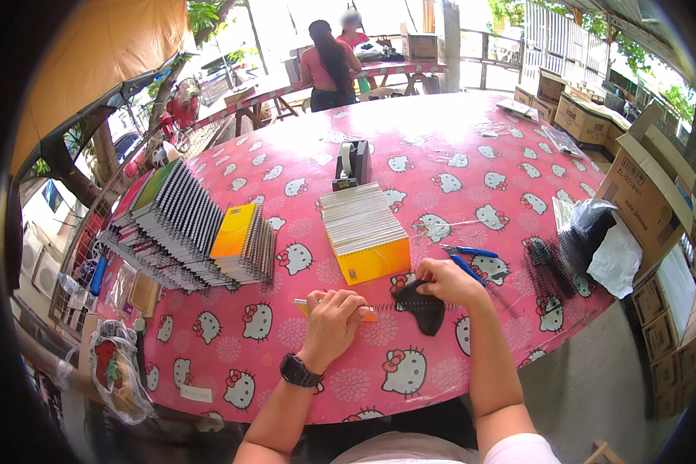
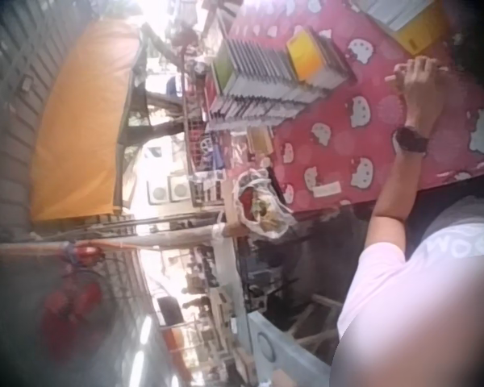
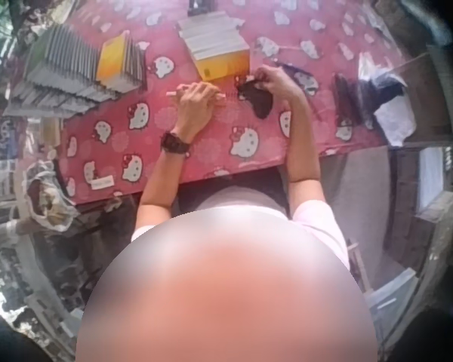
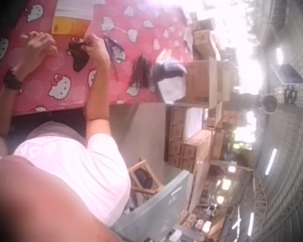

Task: The person assembles spiral-bound notebooks by inserting a metal coil into the punched holes of yellow paper stacks. They repeatedly pick up a coil, thread it through the holes, and place the finished notebook onto a growing stack on the table.

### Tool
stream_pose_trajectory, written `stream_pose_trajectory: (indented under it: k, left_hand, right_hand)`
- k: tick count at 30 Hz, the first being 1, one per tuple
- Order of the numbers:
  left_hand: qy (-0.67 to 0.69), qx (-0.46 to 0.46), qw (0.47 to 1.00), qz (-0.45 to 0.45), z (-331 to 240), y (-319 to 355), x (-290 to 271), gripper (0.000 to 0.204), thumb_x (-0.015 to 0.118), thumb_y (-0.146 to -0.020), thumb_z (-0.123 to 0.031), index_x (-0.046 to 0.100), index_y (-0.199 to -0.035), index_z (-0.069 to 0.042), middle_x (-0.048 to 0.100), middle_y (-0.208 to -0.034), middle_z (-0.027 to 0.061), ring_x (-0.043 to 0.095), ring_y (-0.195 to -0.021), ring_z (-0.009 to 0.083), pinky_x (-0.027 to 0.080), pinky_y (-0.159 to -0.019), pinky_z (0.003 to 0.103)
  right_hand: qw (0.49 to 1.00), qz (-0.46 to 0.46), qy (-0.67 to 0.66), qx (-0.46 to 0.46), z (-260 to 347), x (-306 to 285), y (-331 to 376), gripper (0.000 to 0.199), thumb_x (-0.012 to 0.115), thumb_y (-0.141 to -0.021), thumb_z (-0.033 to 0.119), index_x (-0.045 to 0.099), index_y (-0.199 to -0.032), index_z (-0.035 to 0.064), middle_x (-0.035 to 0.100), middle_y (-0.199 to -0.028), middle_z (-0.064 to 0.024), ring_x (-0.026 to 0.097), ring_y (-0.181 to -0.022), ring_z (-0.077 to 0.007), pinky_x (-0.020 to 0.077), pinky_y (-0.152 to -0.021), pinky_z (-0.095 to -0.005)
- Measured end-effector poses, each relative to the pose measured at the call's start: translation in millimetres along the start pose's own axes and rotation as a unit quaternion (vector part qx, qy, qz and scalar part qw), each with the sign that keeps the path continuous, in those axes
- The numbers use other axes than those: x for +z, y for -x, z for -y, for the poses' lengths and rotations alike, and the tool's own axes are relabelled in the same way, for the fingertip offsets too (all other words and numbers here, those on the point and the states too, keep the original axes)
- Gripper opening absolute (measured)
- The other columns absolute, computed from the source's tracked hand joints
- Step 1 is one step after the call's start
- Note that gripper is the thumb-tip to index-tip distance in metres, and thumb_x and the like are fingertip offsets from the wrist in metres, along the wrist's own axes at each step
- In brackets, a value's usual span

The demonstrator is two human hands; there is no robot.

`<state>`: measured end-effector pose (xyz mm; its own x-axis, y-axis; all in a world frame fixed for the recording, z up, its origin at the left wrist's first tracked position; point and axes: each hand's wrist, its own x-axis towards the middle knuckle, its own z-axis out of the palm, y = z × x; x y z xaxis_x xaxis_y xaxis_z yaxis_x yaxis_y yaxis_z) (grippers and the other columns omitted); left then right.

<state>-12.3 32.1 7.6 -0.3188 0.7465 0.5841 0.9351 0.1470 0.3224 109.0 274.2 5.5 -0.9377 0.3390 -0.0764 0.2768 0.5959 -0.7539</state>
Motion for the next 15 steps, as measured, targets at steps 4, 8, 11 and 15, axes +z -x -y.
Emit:
stream_pose_trajectory:
  k: [4,8,11,15]
  left_hand:
    - [0.025,-0.001,0.999,-0.021,-5,-3,-1,0.013,0.058,-0.09,-0.026,0.062,-0.09,-0.013,0.064,-0.091,-0.0012,0.059,-0.086,0.0174,0.032,-0.086,0.037]
    - [0.026,-0.001,0.999,-0.019,2,1,-3,0.014,0.058,-0.09,-0.027,0.062,-0.092,-0.013,0.064,-0.091,-0.0005,0.06,-0.087,0.0181,0.032,-0.087,0.038]
    - [0.034,0.006,0.999,-0.002,3,1,3,0.015,0.06,-0.089,-0.027,0.061,-0.093,-0.013,0.064,-0.092,0.0,0.06,-0.088,0.0187,0.032,-0.088,0.038]
    - [0.074,-0.012,0.997,-0.031,-5,-2,-5,0.016,0.06,-0.089,-0.028,0.061,-0.094,-0.013,0.065,-0.093,0.0002,0.06,-0.09,0.019,0.032,-0.089,0.039]
  right_hand:
    - [0.99,-0.099,0.097,0.032,-5,-3,6,0.039,0.077,-0.072,0.013,0.054,-0.101,0.0023,0.061,-0.1,-0.0136,0.058,-0.1,-0.0273,0.0467,-0.086,-0.0372]
    - [0.99,-0.061,0.127,-0.023,19,-4,34,0.046,0.077,-0.072,0.022,0.054,-0.109,0.0062,0.052,-0.124,-0.0133,0.042,-0.123,-0.0305,0.0358,-0.101,-0.0411]
    - [0.973,-0.089,0.211,-0.014,17,-7,77,0.055,0.077,-0.072,0.029,0.051,-0.116,0.0081,0.047,-0.134,-0.0142,0.034,-0.131,-0.0345,0.0292,-0.106,-0.05]
    - [0.951,-0.034,0.26,0.163,8,-2,136,0.073,0.074,-0.074,0.039,0.041,-0.134,0.0128,0.027,-0.15,-0.0147,0.019,-0.139,-0.036,0.0158,-0.109,-0.0597]
